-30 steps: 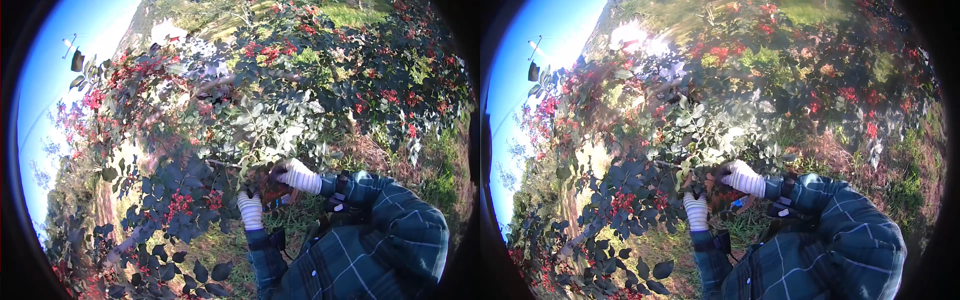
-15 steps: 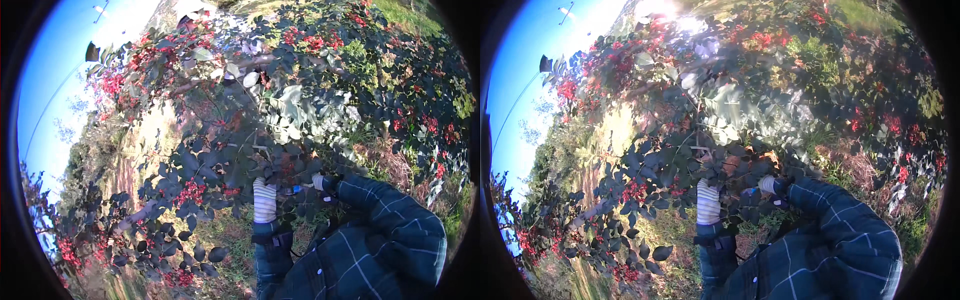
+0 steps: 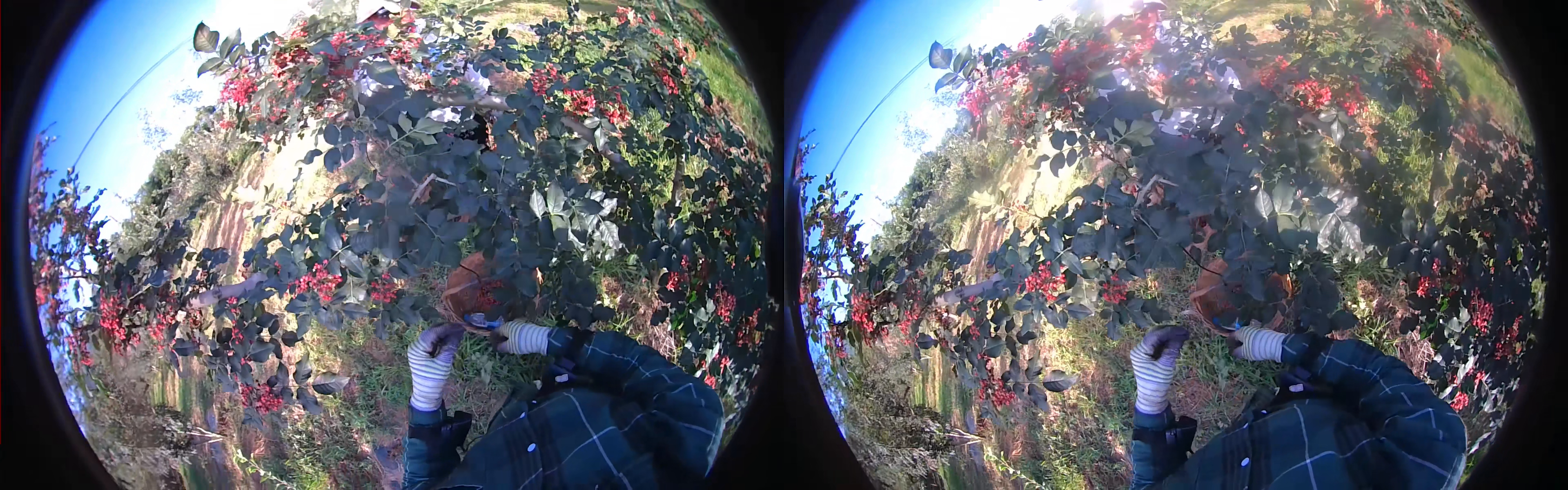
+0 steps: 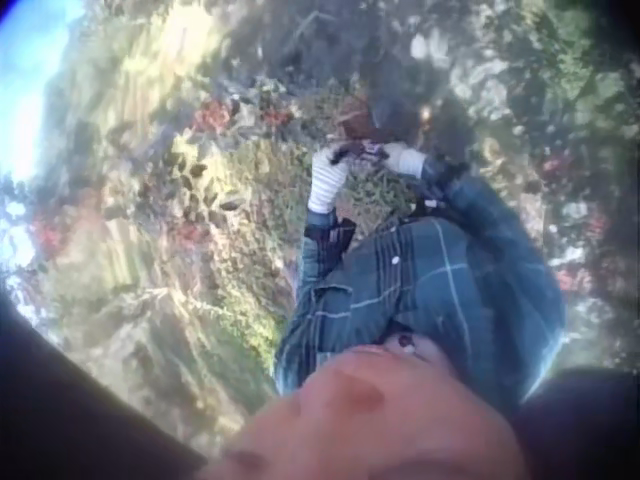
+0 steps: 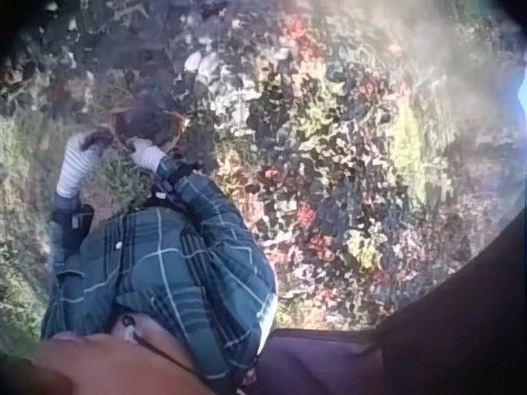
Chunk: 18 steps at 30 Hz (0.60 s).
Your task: Pick red berries from the tree branches and place them into the basket.
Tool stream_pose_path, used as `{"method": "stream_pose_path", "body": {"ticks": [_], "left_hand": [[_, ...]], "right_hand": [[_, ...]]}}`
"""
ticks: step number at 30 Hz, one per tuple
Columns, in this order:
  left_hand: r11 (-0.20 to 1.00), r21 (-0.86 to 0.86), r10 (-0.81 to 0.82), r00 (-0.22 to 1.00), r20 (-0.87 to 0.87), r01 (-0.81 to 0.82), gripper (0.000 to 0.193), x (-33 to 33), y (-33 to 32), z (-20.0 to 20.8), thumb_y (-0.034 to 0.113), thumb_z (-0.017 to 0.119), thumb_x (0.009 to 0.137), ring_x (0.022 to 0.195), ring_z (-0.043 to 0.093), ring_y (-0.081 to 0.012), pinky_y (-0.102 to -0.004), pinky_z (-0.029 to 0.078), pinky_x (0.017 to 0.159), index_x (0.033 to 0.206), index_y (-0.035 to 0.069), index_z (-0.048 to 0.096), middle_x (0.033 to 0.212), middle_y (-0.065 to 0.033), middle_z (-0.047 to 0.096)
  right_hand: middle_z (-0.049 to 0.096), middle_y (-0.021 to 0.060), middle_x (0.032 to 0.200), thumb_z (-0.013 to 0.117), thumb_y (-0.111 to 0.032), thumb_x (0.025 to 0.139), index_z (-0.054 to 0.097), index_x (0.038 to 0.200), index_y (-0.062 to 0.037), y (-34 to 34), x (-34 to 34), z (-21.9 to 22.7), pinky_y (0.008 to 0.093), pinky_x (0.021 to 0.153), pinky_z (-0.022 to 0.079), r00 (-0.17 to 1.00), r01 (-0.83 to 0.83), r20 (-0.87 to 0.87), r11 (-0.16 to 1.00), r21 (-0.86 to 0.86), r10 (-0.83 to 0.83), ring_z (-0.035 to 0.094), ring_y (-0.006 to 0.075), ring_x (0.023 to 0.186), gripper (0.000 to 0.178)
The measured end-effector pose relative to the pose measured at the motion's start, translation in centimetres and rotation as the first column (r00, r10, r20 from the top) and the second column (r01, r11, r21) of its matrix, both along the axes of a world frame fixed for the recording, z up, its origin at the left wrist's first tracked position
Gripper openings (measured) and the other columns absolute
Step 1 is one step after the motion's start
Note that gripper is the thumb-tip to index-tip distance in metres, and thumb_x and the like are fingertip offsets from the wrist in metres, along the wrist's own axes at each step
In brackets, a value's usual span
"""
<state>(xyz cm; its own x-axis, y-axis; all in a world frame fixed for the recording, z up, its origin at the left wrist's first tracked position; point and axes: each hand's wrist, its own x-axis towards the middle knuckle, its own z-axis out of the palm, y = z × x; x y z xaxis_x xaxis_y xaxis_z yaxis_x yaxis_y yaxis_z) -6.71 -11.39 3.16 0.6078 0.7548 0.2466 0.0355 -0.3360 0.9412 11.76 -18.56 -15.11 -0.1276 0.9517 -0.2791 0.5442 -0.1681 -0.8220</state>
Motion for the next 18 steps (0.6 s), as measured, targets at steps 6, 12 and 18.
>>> {"method": "stream_pose_path", "body": {"ticks": [6,12,18], "left_hand": [[0.973,0.185,0.124,0.987,0.100,-0.141,0.018,0.1,2.8,6.8,0.002,0.063,0.086,0.083,0.062,-0.0140,-0.0287,0.050,0.078,0.104,0.002,0.064,0.092,-0.0052,0.067],[0.740,0.646,0.309,0.948,-0.079,-0.187,0.027,5.2,10.4,9.4,-0.001,0.062,0.078,0.072,0.062,-0.0202,-0.0303,0.050,0.067,0.106,0.000,0.062,0.086,-0.0117,0.067],[0.451,0.886,0.584,0.715,-0.384,0.108,0.022,7.9,18.1,7.2,0.019,0.063,0.082,0.077,0.064,-0.0323,-0.0382,0.051,0.073,0.099,0.005,0.065,0.088,-0.0137,0.065]], "right_hand": [[0.068,0.0136,0.104,0.063,-0.023,0.085,0.060,0.119,-0.0067,-0.4,-0.8,6.4,0.0366,0.084,0.050,0.969,-0.173,-0.147,0.968,0.184,0.201,0.065,0.0282,0.095,0.038],[0.067,0.0172,0.095,0.061,-0.026,0.087,0.062,0.115,-0.0047,0.6,-1.1,14.4,0.0369,0.078,0.050,0.967,-0.184,-0.085,0.886,0.426,0.242,0.064,0.0310,0.091,0.035],[0.062,0.0114,0.101,0.062,-0.015,0.079,0.062,0.107,-0.0056,4.2,3.3,25.0,0.0409,0.073,0.050,0.886,0.116,0.051,0.327,0.938,-0.460,0.062,0.0297,0.089,0.029]]}}
